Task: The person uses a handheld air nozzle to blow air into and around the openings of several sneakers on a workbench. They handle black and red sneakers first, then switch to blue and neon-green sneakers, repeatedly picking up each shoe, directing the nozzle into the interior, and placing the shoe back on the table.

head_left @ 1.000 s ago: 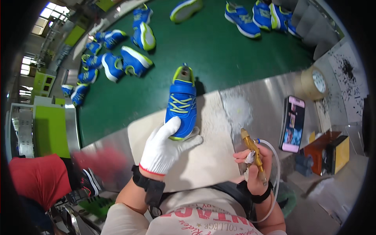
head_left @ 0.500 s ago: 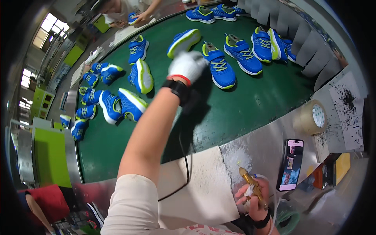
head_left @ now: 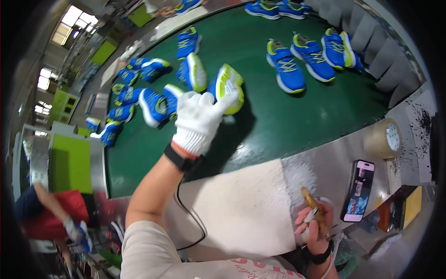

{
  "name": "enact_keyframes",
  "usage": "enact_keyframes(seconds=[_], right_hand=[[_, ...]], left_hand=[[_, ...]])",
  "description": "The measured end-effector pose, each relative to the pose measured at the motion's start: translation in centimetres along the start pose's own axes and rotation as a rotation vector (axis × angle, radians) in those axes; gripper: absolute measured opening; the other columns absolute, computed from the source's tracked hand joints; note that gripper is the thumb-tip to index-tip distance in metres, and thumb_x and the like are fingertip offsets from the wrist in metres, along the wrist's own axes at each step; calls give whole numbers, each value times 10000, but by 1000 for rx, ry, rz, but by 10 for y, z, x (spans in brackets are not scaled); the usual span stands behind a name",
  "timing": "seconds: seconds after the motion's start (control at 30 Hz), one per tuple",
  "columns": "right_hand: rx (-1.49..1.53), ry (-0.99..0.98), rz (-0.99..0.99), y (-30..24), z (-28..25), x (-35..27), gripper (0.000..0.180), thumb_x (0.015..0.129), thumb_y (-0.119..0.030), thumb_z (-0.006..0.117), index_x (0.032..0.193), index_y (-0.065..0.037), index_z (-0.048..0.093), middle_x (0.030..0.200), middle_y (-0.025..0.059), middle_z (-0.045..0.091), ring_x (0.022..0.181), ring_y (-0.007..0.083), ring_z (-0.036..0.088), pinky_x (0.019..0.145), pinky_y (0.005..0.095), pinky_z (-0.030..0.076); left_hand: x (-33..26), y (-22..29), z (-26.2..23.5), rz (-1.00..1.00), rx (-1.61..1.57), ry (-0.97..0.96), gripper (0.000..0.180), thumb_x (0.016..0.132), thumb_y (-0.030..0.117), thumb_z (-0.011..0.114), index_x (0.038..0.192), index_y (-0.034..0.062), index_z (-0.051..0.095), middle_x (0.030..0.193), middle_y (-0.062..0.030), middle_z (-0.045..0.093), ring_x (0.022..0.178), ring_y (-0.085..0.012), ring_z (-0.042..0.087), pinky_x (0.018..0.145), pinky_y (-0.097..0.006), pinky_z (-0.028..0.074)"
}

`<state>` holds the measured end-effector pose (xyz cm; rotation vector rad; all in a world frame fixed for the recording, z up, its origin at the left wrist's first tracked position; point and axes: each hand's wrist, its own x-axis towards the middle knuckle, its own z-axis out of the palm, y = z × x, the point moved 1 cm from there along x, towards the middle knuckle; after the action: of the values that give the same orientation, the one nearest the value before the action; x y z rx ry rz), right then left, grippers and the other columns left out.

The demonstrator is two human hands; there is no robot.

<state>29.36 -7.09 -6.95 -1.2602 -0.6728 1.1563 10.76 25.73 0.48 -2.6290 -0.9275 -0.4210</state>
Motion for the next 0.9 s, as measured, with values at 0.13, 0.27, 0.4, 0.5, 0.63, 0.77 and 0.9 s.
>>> enact_keyframes(seconds=[0.13,0.27,0.4,0.5,0.63,0.77,0.9], right_hand=[[-162,-21,-92,-5,8,0,518,921,-186,493,1349,5,272,1000,130,554,749,108,531,560,203,467],[-379,-34,-116,-15,25,-12,548,942,-252,499,1381,6,294,1000,117,557,774,107,514,710,239,446],[-252,-266,-370,-29,48,-42,604,934,-341,550,1366,2,304,950,129,569,873,219,587,787,329,468],[142,-491,-428,-47,72,-65,807,799,-483,641,1352,-21,278,933,183,589,857,318,639,761,426,518],[158,-489,-377,-60,76,-71,786,784,-487,637,1310,-22,282,954,218,596,842,278,624,782,391,493],[78,-440,-444,-55,59,-68,822,748,-490,672,1308,-30,284,957,204,596,834,247,609,777,366,477],[-19,-444,-489,-54,45,-52,871,701,-491,712,1310,-31,290,959,180,595,796,230,599,752,353,472]], left_hand=[[-73,17,-90,-433,-784,260,557,623,120,813,1140,87,610,922,-59,604,862,-193,588,821,-312,460],[-142,51,-118,-913,-1608,6,517,732,136,726,1192,-9,538,1066,-98,610,983,-167,591,888,-288,468],[-174,86,-107,-677,-1598,-23,673,701,312,810,1215,-19,529,1120,-150,604,1045,-231,592,938,-350,457],[-159,98,-113,-530,-1715,-59,709,649,280,850,1208,-28,542,1126,-158,606,1039,-250,601,936,-393,462],[-138,102,-104,-169,-1794,-181,679,604,226,874,1158,-34,582,1096,-153,619,1011,-247,609,912,-382,469],[-114,107,-96,-44,-1819,-252,657,591,172,872,1141,-41,583,1062,-158,629,973,-249,617,883,-364,472],[-102,113,-81,-174,-2057,-339,631,631,152,845,1158,-39,555,1024,-157,634,946,-239,624,862,-355,490]])
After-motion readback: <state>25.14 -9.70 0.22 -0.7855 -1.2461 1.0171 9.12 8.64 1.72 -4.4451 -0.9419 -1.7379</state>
